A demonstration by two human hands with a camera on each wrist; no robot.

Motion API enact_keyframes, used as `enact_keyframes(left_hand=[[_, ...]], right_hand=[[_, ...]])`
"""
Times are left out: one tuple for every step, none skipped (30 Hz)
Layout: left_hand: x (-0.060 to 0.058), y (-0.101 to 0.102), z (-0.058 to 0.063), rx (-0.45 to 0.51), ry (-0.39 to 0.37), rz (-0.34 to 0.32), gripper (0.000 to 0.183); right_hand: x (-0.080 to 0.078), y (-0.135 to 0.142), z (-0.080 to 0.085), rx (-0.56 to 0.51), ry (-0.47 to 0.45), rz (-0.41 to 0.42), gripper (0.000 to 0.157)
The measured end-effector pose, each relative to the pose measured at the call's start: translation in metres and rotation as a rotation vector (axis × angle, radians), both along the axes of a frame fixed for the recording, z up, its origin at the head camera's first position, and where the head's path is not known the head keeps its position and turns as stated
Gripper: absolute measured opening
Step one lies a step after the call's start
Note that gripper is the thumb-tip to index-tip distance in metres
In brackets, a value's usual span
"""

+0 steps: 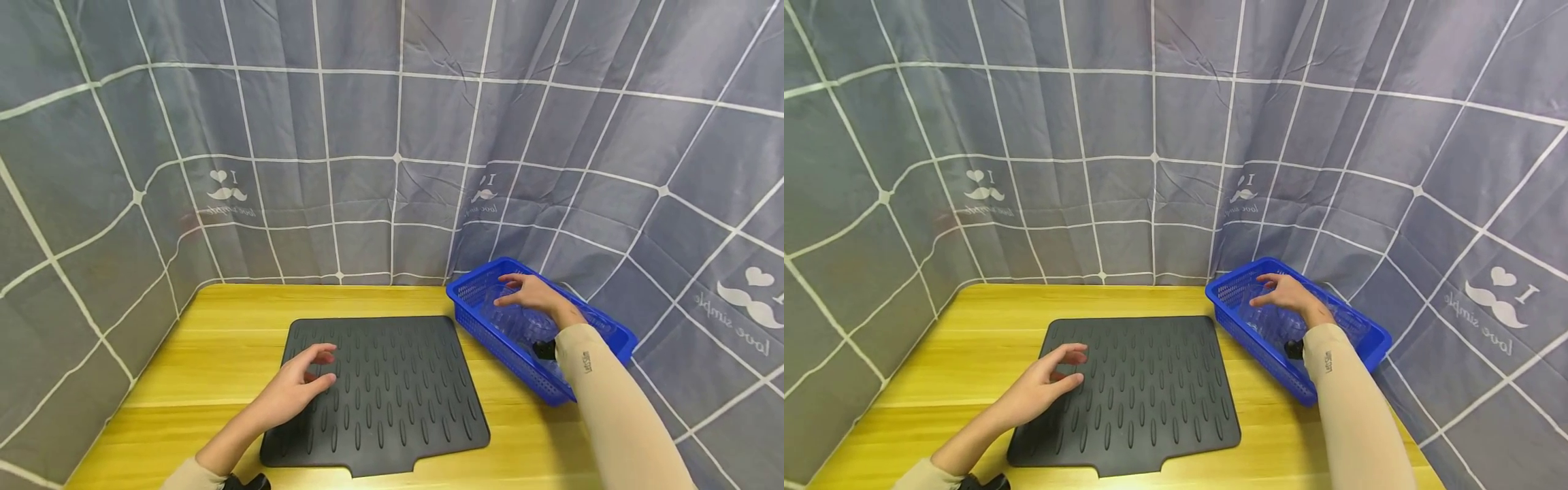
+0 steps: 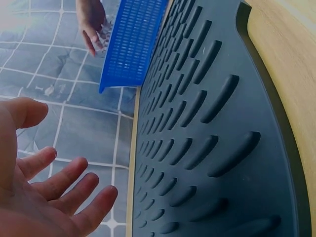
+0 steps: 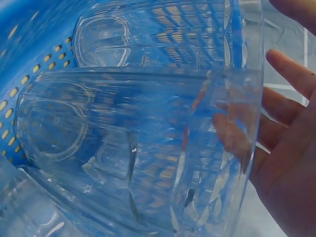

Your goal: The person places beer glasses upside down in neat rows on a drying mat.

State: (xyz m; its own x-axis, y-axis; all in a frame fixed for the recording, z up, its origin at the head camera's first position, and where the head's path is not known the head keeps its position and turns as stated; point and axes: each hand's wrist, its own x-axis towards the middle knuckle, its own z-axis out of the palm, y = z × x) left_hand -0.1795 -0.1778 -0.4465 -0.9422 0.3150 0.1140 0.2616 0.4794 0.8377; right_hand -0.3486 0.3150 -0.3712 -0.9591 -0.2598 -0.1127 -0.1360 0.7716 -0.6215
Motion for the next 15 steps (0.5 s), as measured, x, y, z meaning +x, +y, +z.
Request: enact_keyframes(left_hand=[[0.0001, 0.0007, -0.0001, 0.004, 0.002, -0.005, 0.050], [0.0001, 0.0014, -0.0001, 0.007, 0.003, -0.005, 0.050], [0.0000, 0.0022, 0.0001, 0.013, 0.003, -0.002, 0.049], [-0.0001, 0.0032, 0.0004, 0.020, 0.000, 0.001, 0.048], [-0.0002, 0.0042, 0.0008, 0.026, -0.005, 0.003, 0.048], [-0.0002, 0.0053, 0.0012, 0.032, -0.009, 0.008, 0.048], [-0.0002, 0.0063, 0.0017, 0.037, -0.012, 0.014, 0.048], [-0.0001, 0.0071, 0.0021, 0.042, -0.016, 0.022, 0.047], [0.0001, 0.0079, 0.0024, 0.046, -0.019, 0.026, 0.047], [0.0002, 0.0084, 0.0023, 0.049, -0.023, 0.032, 0.047], [0.0004, 0.0088, 0.0022, 0.049, -0.025, 0.040, 0.046], [0.0005, 0.0090, 0.0017, 0.047, -0.024, 0.051, 0.046], [0.0005, 0.0092, 0.0012, 0.045, -0.023, 0.058, 0.046], [0.0003, 0.0093, 0.0004, 0.042, -0.021, 0.065, 0.045], [0.0001, 0.0096, -0.0002, 0.043, -0.019, 0.068, 0.045]], right_hand=[[0.0002, 0.0005, 0.0005, 0.009, -0.002, 0.010, 0.077], [0.0003, 0.0007, 0.0010, 0.014, -0.002, 0.013, 0.077], [0.0005, 0.0007, 0.0017, 0.020, 0.001, 0.018, 0.077], [0.0006, 0.0007, 0.0024, 0.025, 0.005, 0.021, 0.076], [0.0007, 0.0007, 0.0031, 0.033, 0.013, 0.027, 0.076], [0.0007, 0.0005, 0.0038, 0.032, 0.012, 0.023, 0.076], [0.0008, 0.0002, 0.0043, 0.033, 0.012, 0.026, 0.076], [0.0007, -0.0001, 0.0045, 0.032, 0.008, 0.023, 0.076], [0.0008, -0.0004, 0.0049, 0.032, 0.003, 0.026, 0.075], [0.0008, -0.0010, 0.0051, 0.030, -0.005, 0.026, 0.074], [0.0008, -0.0015, 0.0050, 0.028, -0.013, 0.028, 0.074], [0.0007, -0.0023, 0.0050, 0.024, -0.021, 0.028, 0.073], [0.0006, -0.0030, 0.0049, 0.028, -0.021, 0.032, 0.073], [0.0003, -0.0036, 0.0047, 0.034, -0.019, 0.030, 0.072], [0.0001, -0.0041, 0.0048, 0.040, -0.016, 0.034, 0.072]])
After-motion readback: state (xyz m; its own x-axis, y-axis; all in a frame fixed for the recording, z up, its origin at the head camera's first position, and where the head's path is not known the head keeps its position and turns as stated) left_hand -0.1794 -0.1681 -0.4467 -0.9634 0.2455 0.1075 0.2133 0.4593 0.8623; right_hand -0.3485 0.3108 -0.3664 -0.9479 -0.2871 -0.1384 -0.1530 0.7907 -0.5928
